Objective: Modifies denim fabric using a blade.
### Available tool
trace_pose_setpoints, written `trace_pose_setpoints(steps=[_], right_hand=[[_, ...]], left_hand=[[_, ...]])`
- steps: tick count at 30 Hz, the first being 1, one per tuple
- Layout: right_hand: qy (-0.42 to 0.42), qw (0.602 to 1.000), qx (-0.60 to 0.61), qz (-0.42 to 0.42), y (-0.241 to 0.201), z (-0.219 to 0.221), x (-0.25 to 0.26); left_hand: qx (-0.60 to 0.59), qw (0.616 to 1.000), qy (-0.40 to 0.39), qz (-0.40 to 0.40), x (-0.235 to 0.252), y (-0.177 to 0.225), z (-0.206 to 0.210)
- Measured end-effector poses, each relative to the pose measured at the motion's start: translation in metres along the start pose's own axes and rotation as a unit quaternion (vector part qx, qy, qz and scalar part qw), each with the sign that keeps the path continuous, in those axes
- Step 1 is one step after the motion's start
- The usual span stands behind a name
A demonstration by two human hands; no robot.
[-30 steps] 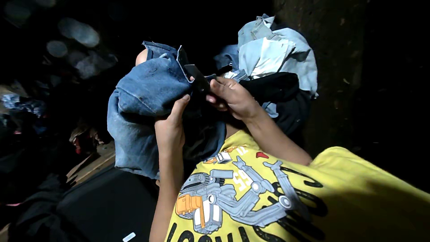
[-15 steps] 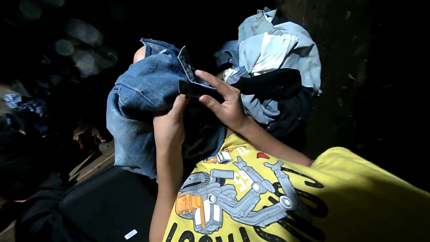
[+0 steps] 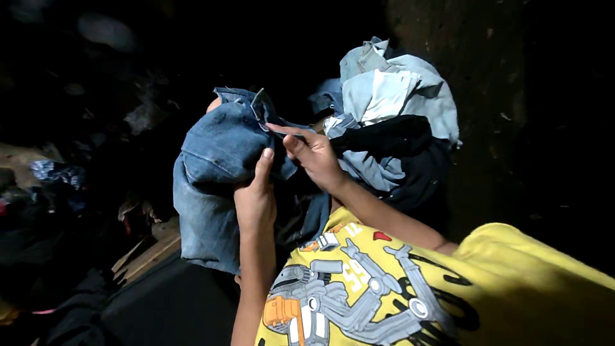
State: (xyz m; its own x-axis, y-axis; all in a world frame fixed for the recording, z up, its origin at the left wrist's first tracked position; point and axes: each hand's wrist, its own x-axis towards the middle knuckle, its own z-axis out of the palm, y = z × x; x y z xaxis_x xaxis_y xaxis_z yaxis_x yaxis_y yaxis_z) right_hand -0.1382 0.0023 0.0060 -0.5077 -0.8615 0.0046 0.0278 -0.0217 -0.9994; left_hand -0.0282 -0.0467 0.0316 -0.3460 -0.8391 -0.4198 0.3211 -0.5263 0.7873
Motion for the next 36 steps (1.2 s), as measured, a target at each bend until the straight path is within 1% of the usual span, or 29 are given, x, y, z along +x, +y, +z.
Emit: trace_pose_setpoints(steps=[1,3,4,5,6,7,8,9,11,13,15,17,19,22,24,26,27,28,29,30,31,33,34,35,36], right_hand=[[-0.016,0.994,0.083,0.075,-0.007,-0.002,0.002],[-0.082,0.954,0.201,0.206,-0.013,-0.014,0.006],[-0.122,0.934,0.236,0.24,-0.012,-0.022,0.01],[-0.156,0.919,0.258,0.256,-0.012,-0.028,0.013],[-0.174,0.911,0.269,0.261,-0.013,-0.032,0.013],[-0.179,0.911,0.267,0.257,-0.014,-0.035,0.014],[-0.172,0.921,0.253,0.241,-0.017,-0.036,0.013],[-0.16,0.939,0.22,0.208,-0.02,-0.035,0.011],[-0.143,0.975,0.117,0.124,-0.024,-0.036,0.007],[-0.148,0.989,0.008,0.016,-0.023,-0.036,0.004],[-0.113,0.981,-0.144,-0.067,-0.018,-0.035,-0.001],[-0.08,0.96,-0.244,-0.112,-0.012,-0.035,-0.006],[-0.049,0.946,-0.289,-0.136,-0.005,-0.033,-0.012],[0.002,0.931,-0.319,-0.177,0.007,-0.031,-0.017],[0.017,0.931,-0.321,-0.173,0.009,-0.027,-0.015],[0.009,0.947,-0.29,-0.14,0.008,-0.022,-0.006],[-0.003,0.959,-0.255,-0.121,0.006,-0.02,-0.003],[-0.02,0.976,-0.192,-0.097,0.004,-0.02,-0.001],[-0.044,0.992,-0.103,-0.061,0.0,-0.021,0.001],[-0.054,0.999,-0.005,-0.007,-0.004,-0.023,0.002],[-0.055,0.993,0.081,0.066,-0.009,-0.024,0.003],[-0.097,0.955,0.194,0.201,-0.014,-0.034,0.005],[-0.121,0.937,0.225,0.237,-0.012,-0.04,0.007],[-0.135,0.93,0.236,0.247,-0.011,-0.043,0.007],[-0.133,0.937,0.223,0.235,-0.011,-0.045,0.004]], left_hand=[[-0.003,1.0,-0.003,0.001,0.0,-0.001,-0.001],[-0.005,1.0,-0.01,-0.003,-0.003,-0.002,-0.003],[-0.005,1.0,-0.008,-0.006,-0.003,-0.001,-0.002],[-0.003,1.0,-0.003,-0.008,-0.004,0.0,-0.001],[0.005,1.0,0.004,-0.01,-0.005,0.001,0.0],[0.018,1.0,0.012,-0.01,-0.006,0.002,0.0],[0.029,1.0,0.011,-0.007,-0.007,0.004,0.0],[0.037,0.999,-0.004,-0.002,-0.007,0.005,0.0],[0.053,0.998,-0.027,0.009,-0.004,0.007,0.0],[0.075,0.997,-0.028,0.007,-0.002,0.007,0.001],[0.093,0.996,-0.014,-0.005,-0.002,0.007,0.002],[0.094,0.996,-0.008,-0.01,-0.002,0.006,0.002],[0.088,0.996,-0.012,-0.011,-0.003,0.006,0.001],[0.079,0.997,-0.018,0.005,-0.005,0.001,-0.002],[0.095,0.995,-0.015,0.025,-0.005,-0.003,-0.003],[0.091,0.995,-0.005,0.045,-0.005,-0.008,-0.003],[0.081,0.995,-0.001,0.055,-0.005,-0.009,-0.002],[0.076,0.995,-0.003,0.06,-0.004,-0.008,-0.003],[0.07,0.996,-0.006,0.062,-0.003,-0.007,-0.003],[0.06,0.996,-0.008,0.061,-0.001,-0.006,-0.003],[0.051,0.997,-0.009,0.059,0.0,-0.004,-0.003],[0.052,0.997,-0.016,0.051,-0.001,-0.003,-0.002],[0.059,0.997,-0.017,0.048,-0.001,-0.003,-0.001],[0.065,0.997,-0.014,0.048,-0.002,-0.003,0.001],[0.076,0.996,-0.01,0.048,-0.003,-0.003,0.002]])
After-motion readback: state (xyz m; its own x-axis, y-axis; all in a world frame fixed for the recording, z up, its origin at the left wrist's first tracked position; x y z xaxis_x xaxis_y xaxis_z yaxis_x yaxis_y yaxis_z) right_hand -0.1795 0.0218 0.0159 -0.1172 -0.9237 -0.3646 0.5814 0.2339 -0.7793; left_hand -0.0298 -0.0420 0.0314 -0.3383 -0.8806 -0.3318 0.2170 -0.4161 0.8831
